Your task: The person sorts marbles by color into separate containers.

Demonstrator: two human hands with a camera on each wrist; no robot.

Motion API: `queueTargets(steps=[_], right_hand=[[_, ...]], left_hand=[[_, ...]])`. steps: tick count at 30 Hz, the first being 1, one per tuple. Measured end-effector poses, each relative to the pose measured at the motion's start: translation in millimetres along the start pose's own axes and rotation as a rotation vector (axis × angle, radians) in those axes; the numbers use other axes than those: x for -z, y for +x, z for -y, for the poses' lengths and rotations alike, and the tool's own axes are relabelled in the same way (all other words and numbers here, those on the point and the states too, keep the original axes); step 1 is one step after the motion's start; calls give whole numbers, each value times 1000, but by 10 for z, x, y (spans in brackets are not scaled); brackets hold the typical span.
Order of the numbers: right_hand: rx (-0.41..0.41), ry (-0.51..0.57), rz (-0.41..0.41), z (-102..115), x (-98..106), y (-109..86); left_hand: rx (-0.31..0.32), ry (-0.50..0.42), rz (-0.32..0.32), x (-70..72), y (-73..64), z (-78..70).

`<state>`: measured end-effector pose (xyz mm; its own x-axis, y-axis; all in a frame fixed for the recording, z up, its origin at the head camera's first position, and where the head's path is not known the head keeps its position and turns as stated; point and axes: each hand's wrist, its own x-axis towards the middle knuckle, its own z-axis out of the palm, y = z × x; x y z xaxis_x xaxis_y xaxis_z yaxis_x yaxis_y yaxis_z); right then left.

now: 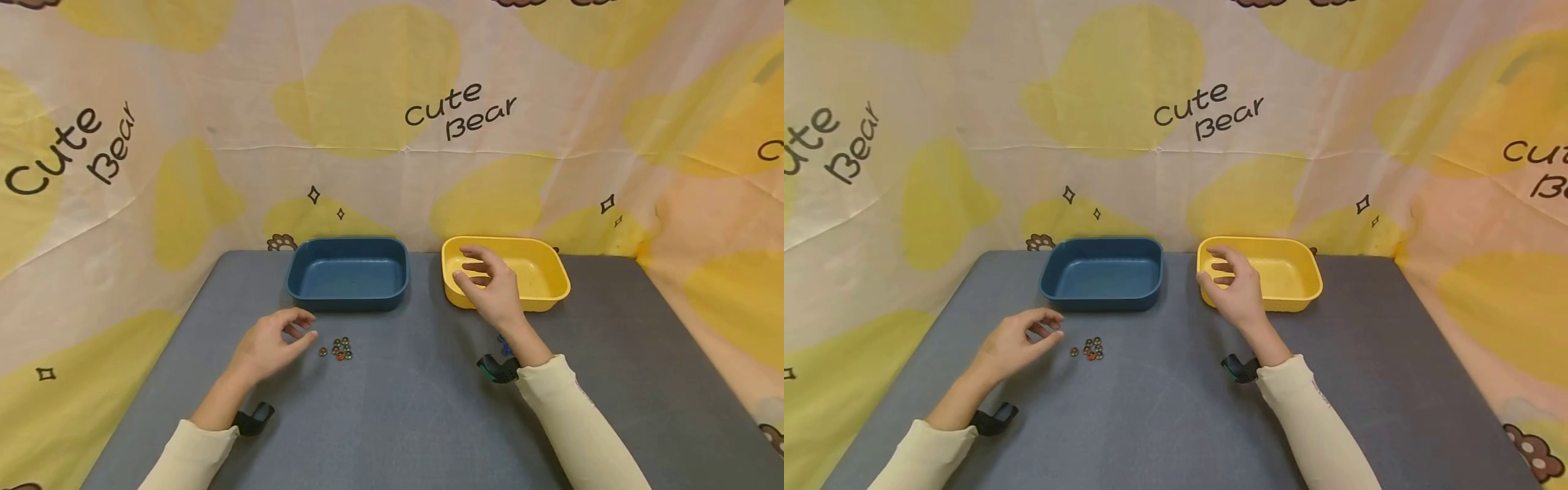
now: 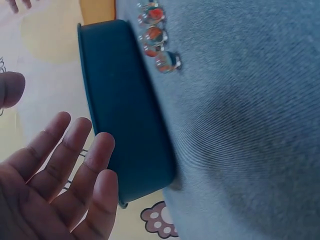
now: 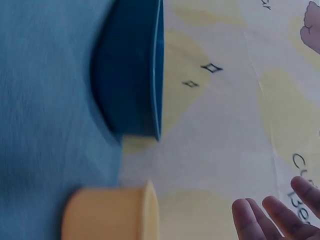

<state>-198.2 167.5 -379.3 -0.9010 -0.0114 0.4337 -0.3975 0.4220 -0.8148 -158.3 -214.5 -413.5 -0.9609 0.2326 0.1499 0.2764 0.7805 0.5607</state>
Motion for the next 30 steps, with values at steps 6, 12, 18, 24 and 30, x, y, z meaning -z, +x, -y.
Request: queueTargets(steps=[6,12,18,24,30], right_hand=[[-30,72,2,-13,-283,41],[-56,119,8,-46,-563,55],[-111,142,-7,-96,-831,28],[-167,129,-35,-204,-1033,-12],[-228,119,-55,-300,-1174,-20]], left_hand=[[6,-33,15,-72,-10,42],[23,-47,40,-139,-2,86],[42,-42,75,-181,6,130],[35,-52,111,-209,31,156],[46,-53,139,-228,56,182]])
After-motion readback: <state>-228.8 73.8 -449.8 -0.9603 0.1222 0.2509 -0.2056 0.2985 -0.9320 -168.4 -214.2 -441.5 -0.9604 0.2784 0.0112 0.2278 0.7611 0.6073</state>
